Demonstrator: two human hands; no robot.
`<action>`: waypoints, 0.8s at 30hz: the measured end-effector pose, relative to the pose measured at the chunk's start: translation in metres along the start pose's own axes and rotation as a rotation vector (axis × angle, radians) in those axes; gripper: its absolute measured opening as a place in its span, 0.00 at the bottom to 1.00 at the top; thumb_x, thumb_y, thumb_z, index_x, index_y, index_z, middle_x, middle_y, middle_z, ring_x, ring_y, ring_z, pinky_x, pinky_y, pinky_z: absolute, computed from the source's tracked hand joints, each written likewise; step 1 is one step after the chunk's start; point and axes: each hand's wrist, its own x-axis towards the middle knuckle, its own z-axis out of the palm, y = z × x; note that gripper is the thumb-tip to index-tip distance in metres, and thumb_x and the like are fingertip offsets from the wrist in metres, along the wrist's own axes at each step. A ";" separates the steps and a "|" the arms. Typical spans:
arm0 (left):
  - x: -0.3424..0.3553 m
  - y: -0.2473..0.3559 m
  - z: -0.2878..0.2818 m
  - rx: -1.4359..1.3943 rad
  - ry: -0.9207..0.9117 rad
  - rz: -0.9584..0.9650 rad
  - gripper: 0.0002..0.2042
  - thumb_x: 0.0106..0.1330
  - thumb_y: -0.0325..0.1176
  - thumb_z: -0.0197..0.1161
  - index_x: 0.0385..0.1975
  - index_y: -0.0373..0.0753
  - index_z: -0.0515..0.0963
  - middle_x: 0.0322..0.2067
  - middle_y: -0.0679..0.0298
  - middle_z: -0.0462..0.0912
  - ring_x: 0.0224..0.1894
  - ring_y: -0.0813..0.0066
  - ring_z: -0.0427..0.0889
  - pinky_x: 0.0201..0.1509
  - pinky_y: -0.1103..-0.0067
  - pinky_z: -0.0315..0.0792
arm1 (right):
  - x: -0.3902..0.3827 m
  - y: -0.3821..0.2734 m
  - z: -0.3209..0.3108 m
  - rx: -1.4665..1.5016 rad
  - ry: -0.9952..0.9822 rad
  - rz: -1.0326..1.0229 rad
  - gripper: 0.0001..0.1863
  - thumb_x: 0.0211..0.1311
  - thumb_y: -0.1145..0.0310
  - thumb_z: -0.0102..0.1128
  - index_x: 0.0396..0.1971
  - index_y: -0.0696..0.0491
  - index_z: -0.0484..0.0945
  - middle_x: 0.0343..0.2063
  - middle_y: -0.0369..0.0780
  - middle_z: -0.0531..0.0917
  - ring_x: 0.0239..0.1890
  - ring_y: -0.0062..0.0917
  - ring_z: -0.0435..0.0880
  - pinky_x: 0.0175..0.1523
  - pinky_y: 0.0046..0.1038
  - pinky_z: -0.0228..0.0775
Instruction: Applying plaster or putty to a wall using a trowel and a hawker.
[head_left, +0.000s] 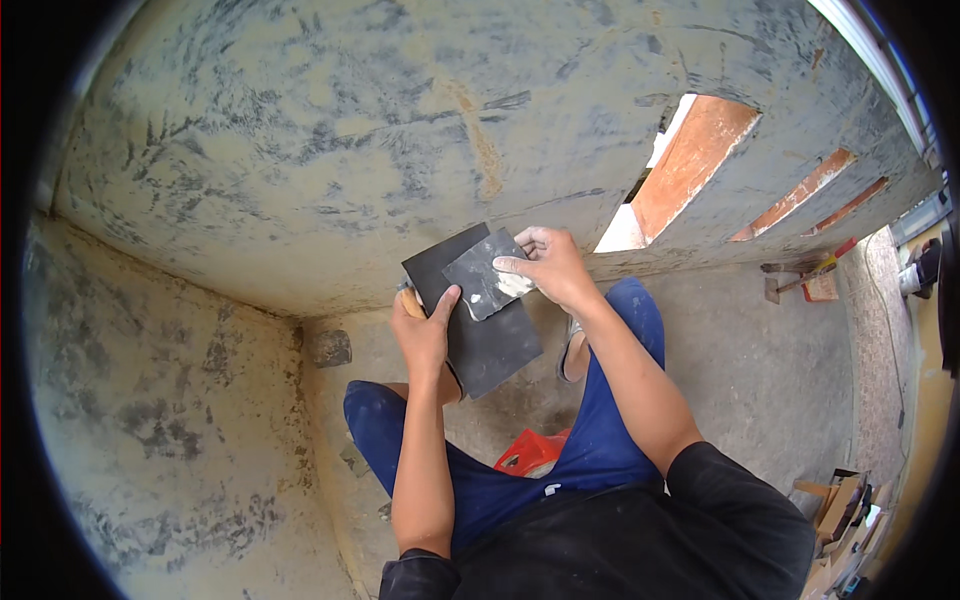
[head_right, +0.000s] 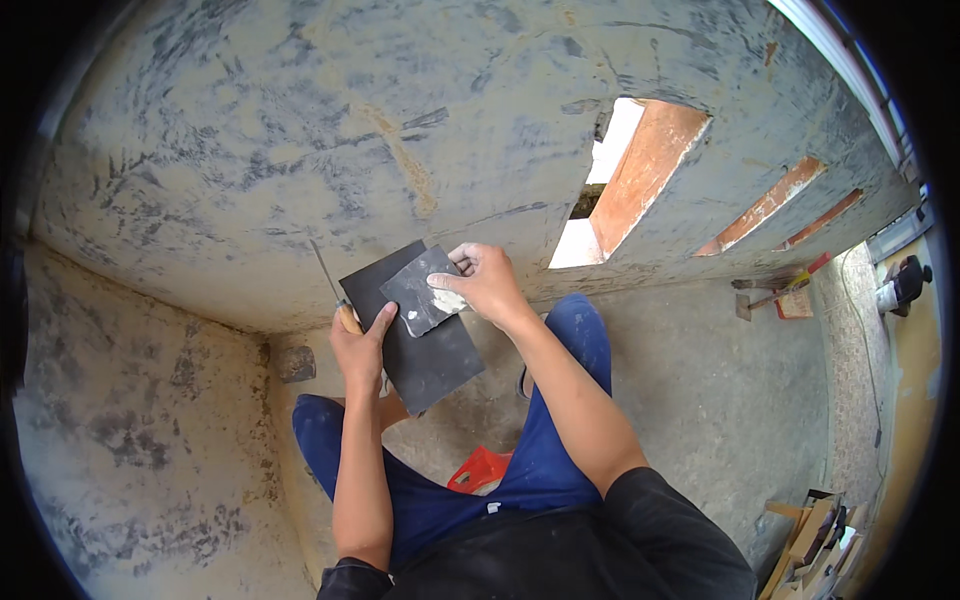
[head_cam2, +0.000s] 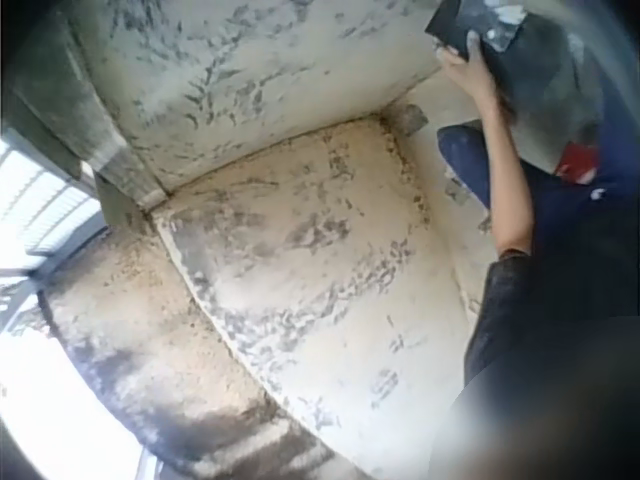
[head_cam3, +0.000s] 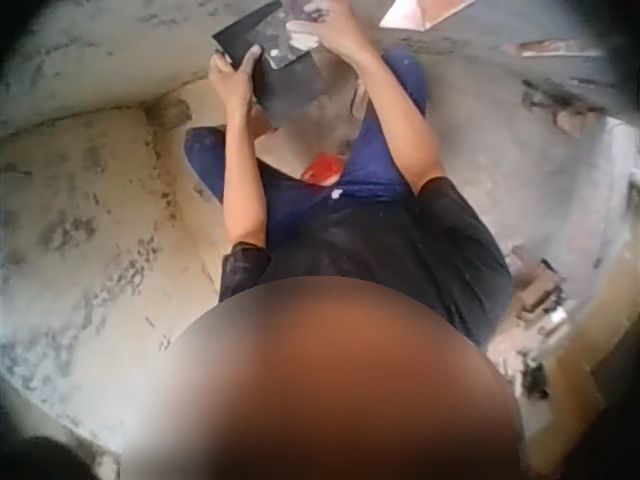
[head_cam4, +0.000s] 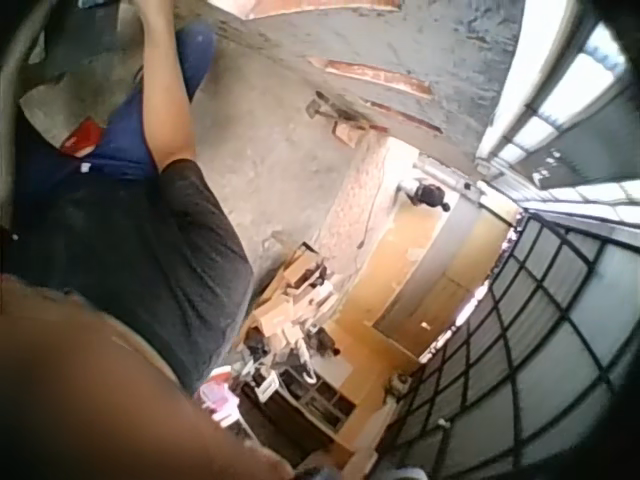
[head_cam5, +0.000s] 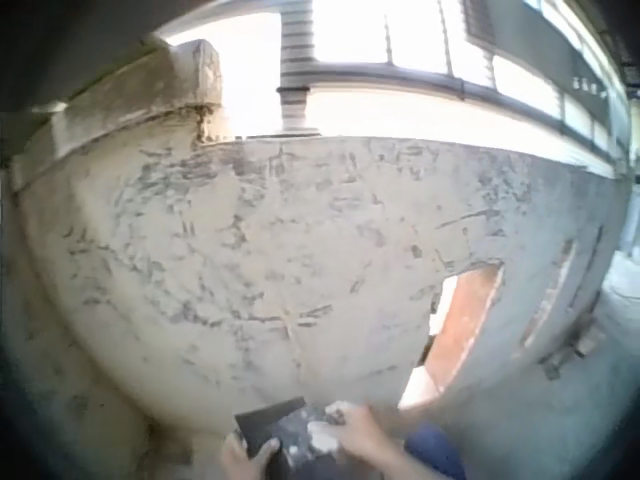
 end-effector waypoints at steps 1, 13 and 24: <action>0.000 -0.007 -0.004 0.030 0.009 -0.001 0.16 0.56 0.27 0.76 0.39 0.31 0.77 0.35 0.64 0.84 0.36 0.78 0.80 0.44 0.80 0.74 | 0.002 0.001 -0.001 -0.010 -0.002 0.011 0.13 0.54 0.74 0.75 0.37 0.61 0.82 0.30 0.37 0.86 0.31 0.15 0.82 0.36 0.20 0.73; 0.012 0.001 -0.029 0.360 -0.101 -0.188 0.18 0.50 0.29 0.79 0.36 0.30 0.77 0.29 0.63 0.81 0.31 0.74 0.74 0.40 0.76 0.72 | -0.003 0.007 -0.030 0.282 -0.112 0.177 0.14 0.64 0.71 0.65 0.45 0.63 0.81 0.38 0.38 0.86 0.40 0.17 0.81 0.49 0.21 0.70; 0.008 -0.008 -0.033 0.360 -0.108 -0.270 0.18 0.50 0.27 0.78 0.37 0.29 0.79 0.31 0.59 0.85 0.31 0.70 0.80 0.40 0.74 0.75 | -0.009 0.029 -0.058 0.457 -0.007 0.309 0.17 0.70 0.66 0.61 0.50 0.64 0.78 0.40 0.39 0.85 0.41 0.19 0.83 0.48 0.23 0.74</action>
